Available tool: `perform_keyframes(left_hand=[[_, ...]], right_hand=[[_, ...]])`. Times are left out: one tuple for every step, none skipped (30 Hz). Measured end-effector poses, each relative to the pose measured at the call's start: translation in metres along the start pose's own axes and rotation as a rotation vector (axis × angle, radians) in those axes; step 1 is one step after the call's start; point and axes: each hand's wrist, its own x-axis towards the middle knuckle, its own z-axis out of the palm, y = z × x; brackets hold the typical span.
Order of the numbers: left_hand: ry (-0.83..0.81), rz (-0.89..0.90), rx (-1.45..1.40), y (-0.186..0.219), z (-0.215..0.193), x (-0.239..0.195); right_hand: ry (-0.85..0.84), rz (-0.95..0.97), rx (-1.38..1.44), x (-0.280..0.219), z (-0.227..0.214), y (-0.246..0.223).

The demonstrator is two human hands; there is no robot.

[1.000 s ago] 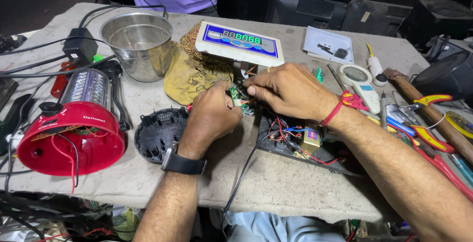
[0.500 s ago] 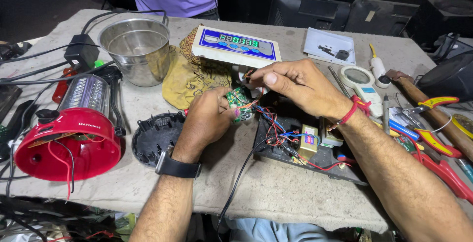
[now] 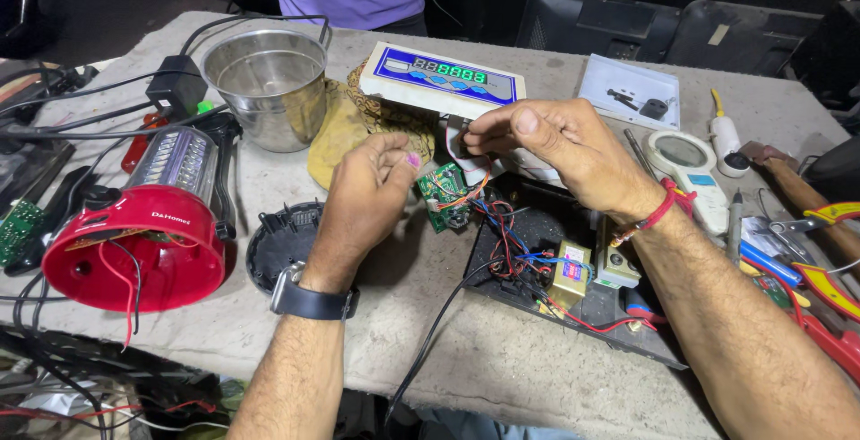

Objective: The person assembles and tests a digital display unit by connecting wires to a circuit board and inserting it into a white enclosure. They use pliers to strip and adjust wires, then connect the display to a power source to verify operation.

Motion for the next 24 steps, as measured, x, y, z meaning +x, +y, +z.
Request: perform_keyframes(left_hand=[[0.04,0.039,-0.037,0.002,0.001,0.002],[0.081,0.08,-0.072,0.007,0.001,0.003],[0.167,0.125,-0.019,0.012,0.002,0.0],[0.253,0.171,0.035,0.019,0.003,-0.004],[0.34,0.216,0.09,0.027,0.002,-0.008],[0.376,0.374,0.254,0.036,-0.002,-0.008],[0.405,0.532,0.421,0.046,-0.008,-0.005],[0.424,0.687,0.581,0.053,-0.011,-0.002],[0.412,0.75,0.693,0.059,-0.012,0.003],[0.401,0.811,0.803,0.063,-0.014,0.011],[0.388,0.871,0.913,0.066,-0.013,0.019],[0.286,0.784,0.864,0.068,-0.012,0.028],[0.185,0.697,0.813,0.069,-0.009,0.036],[0.08,0.611,0.761,0.068,-0.007,0.042],[0.088,0.582,0.727,0.065,-0.006,0.044],[0.096,0.555,0.691,0.062,-0.005,0.048],[0.103,0.527,0.655,0.059,-0.004,0.051],[0.135,0.555,0.653,0.056,-0.002,0.052],[0.166,0.582,0.651,0.052,-0.001,0.052],[0.197,0.609,0.648,0.048,0.001,0.053],[0.198,0.601,0.628,0.045,0.001,0.053],[0.199,0.589,0.61,0.041,0.001,0.051],[0.199,0.576,0.591,0.038,0.001,0.049],[0.199,0.583,0.586,0.036,0.0,0.047]], right_hand=[[0.007,0.005,0.003,-0.001,0.0,0.001],[0.014,0.007,0.005,0.0,0.0,0.001],[0.017,0.006,0.008,-0.001,-0.001,0.001],[0.02,0.003,0.012,-0.001,-0.001,0.001],[0.022,0.001,0.017,-0.001,0.0,0.001],[0.022,-0.006,0.04,0.0,-0.001,0.0],[0.021,-0.013,0.064,0.001,-0.001,0.0],[0.023,-0.013,0.084,0.0,-0.002,0.0],[0.031,-0.013,0.087,-0.001,-0.002,0.0],[0.037,-0.01,0.09,-0.001,-0.003,0.0],[0.043,-0.007,0.092,-0.001,-0.004,0.0],[0.042,-0.019,0.066,-0.001,-0.004,0.0],[0.04,-0.032,0.041,0.0,-0.005,0.0],[0.041,-0.043,0.017,-0.001,-0.007,0.0],[0.048,-0.059,-0.009,-0.001,-0.01,0.0],[0.057,-0.074,-0.037,-0.002,-0.014,0.0],[0.065,-0.089,-0.066,-0.002,-0.019,0.0],[0.095,0.024,-0.114,-0.002,-0.024,0.001],[0.125,0.136,-0.162,-0.001,-0.03,0.002],[0.153,0.25,-0.209,-0.001,-0.035,0.003],[0.135,0.316,-0.249,0.0,-0.04,0.006],[0.113,0.383,-0.287,0.0,-0.042,0.01],[0.091,0.451,-0.325,0.0,-0.043,0.014],[0.065,0.44,-0.321,0.001,-0.04,0.019]])
